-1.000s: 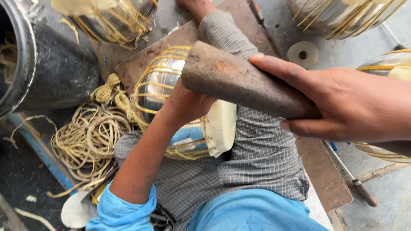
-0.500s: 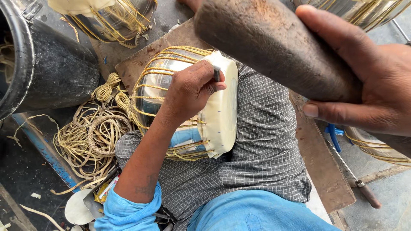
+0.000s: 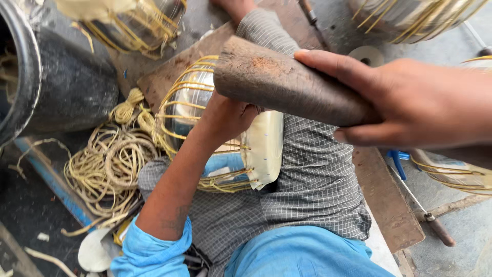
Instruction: The person is repairing and tuning drums by using a mallet to strike a metal tool against the drum's rim to tighten the skin while holding the instrument on their lap.
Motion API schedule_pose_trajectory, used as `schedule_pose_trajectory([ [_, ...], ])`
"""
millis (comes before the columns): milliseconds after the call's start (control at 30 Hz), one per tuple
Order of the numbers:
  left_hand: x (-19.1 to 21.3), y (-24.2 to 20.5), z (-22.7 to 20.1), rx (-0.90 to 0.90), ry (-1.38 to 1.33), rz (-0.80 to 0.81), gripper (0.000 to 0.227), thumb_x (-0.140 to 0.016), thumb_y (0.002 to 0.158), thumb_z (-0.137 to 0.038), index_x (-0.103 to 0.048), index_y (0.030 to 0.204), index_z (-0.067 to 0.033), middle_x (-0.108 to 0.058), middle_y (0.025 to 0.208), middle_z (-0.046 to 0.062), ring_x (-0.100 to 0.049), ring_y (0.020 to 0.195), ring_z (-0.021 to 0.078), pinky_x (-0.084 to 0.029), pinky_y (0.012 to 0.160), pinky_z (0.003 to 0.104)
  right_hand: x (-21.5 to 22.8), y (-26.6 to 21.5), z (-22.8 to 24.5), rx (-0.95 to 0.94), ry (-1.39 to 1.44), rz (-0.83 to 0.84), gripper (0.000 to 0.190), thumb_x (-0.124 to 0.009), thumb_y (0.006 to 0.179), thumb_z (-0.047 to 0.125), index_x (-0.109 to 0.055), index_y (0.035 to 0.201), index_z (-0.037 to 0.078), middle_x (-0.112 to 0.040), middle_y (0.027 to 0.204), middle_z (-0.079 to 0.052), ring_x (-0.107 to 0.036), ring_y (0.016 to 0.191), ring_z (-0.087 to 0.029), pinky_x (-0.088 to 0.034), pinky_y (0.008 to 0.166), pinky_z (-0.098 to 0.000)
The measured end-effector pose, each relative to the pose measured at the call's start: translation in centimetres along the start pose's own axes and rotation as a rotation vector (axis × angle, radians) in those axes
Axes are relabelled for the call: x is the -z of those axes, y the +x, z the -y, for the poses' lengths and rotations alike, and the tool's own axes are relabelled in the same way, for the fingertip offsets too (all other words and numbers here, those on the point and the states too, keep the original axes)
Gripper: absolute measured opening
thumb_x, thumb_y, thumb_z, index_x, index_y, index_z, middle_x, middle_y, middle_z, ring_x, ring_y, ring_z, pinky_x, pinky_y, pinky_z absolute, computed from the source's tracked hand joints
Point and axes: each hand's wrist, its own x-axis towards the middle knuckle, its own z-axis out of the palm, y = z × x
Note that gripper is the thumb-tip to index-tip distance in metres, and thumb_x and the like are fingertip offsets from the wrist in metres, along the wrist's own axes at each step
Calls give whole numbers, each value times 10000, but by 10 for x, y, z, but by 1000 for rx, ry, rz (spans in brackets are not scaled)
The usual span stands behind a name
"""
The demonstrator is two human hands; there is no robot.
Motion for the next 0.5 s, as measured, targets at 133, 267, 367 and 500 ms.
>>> schedule_pose_trajectory([
  [133,-9,-11,16,223,-244,20,160,-779,935,-108,-691,1046,-35,-731,942,109,-727,875,238,-592,761,332,-29,25,-36,473,510,-368,1103,-785,749,538,-221,1647,234,-684,986,-108,-716,797,-257,-585,655,-428],
  [267,19,-41,47,424,-730,-518,141,-697,1103,-146,-690,1087,-6,-711,938,71,-667,832,144,-586,788,308,-79,99,-25,555,1404,-375,881,-831,772,320,-389,1497,86,-673,1139,-141,-674,744,-184,-604,648,-354],
  [367,63,-90,88,512,-668,-906,89,-689,1059,-109,-637,1071,-38,-676,965,62,-668,858,166,-590,763,328,-113,168,-2,644,1775,-487,753,-800,797,201,-359,1388,45,-634,1323,-135,-690,712,-214,-614,623,-371],
  [500,69,-195,154,868,-936,-1271,138,-692,1017,-160,-621,1040,-44,-663,966,65,-668,877,195,-583,824,349,-142,218,18,511,2009,-438,760,-776,797,198,-336,1400,53,-625,1344,-156,-687,727,-188,-632,640,-365],
])
